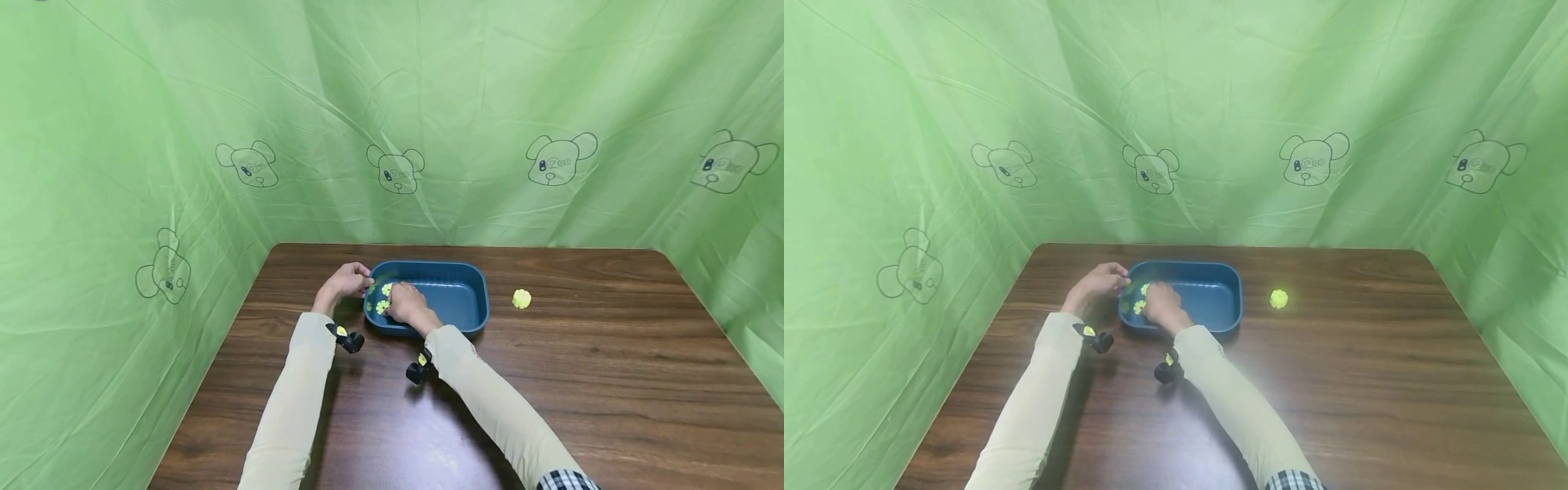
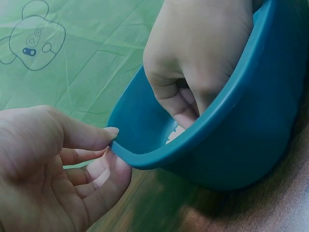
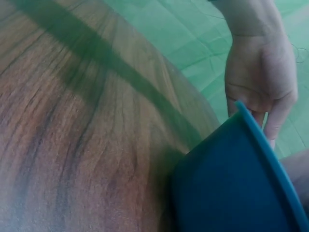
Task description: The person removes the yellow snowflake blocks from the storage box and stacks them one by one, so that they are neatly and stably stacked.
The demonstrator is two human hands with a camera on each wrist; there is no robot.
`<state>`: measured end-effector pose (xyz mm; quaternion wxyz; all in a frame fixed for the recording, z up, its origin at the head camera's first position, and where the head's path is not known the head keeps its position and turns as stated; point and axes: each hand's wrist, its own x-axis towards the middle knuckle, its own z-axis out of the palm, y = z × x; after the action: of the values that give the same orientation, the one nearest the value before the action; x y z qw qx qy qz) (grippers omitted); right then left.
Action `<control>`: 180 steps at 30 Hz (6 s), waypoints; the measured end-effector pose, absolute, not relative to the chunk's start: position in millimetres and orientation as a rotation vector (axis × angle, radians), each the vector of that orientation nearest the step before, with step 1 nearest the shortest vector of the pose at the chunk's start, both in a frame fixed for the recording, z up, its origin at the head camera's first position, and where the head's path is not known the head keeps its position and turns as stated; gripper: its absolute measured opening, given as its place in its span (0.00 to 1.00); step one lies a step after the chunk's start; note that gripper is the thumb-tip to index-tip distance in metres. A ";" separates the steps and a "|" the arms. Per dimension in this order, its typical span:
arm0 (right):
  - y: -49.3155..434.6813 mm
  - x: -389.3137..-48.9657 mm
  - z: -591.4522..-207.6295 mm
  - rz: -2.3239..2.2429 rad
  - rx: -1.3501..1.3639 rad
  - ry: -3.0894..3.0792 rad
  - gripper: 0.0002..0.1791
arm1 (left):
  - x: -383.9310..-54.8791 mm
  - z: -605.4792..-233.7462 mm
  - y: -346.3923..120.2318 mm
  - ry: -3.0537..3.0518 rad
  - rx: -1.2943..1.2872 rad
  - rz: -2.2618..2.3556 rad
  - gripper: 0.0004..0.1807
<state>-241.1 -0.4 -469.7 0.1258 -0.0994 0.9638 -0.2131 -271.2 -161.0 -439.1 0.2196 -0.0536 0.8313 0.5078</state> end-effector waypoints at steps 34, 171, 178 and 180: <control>62.9 -235.8 -447.4 -1.243 -0.252 2.635 0.08 | -269.4 -439.0 -160.9 2.293 -0.149 1.416 0.13; 179.1 -232.1 -430.4 -1.381 0.085 2.998 0.12 | -272.5 -439.8 -160.9 2.281 -0.154 1.410 0.12; 147.8 -234.7 -429.0 -1.401 -0.005 2.972 0.12 | -271.2 -437.6 -160.5 2.280 -0.158 1.411 0.12; 139.6 -235.5 -429.0 -1.391 -0.036 2.965 0.11 | -270.4 -436.9 -159.9 2.277 -0.159 1.413 0.12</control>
<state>-235.5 139.6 -429.0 -0.0667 -0.0111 0.9032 -0.4238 -270.4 -159.9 -436.9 0.2266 -0.0577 0.8262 0.5126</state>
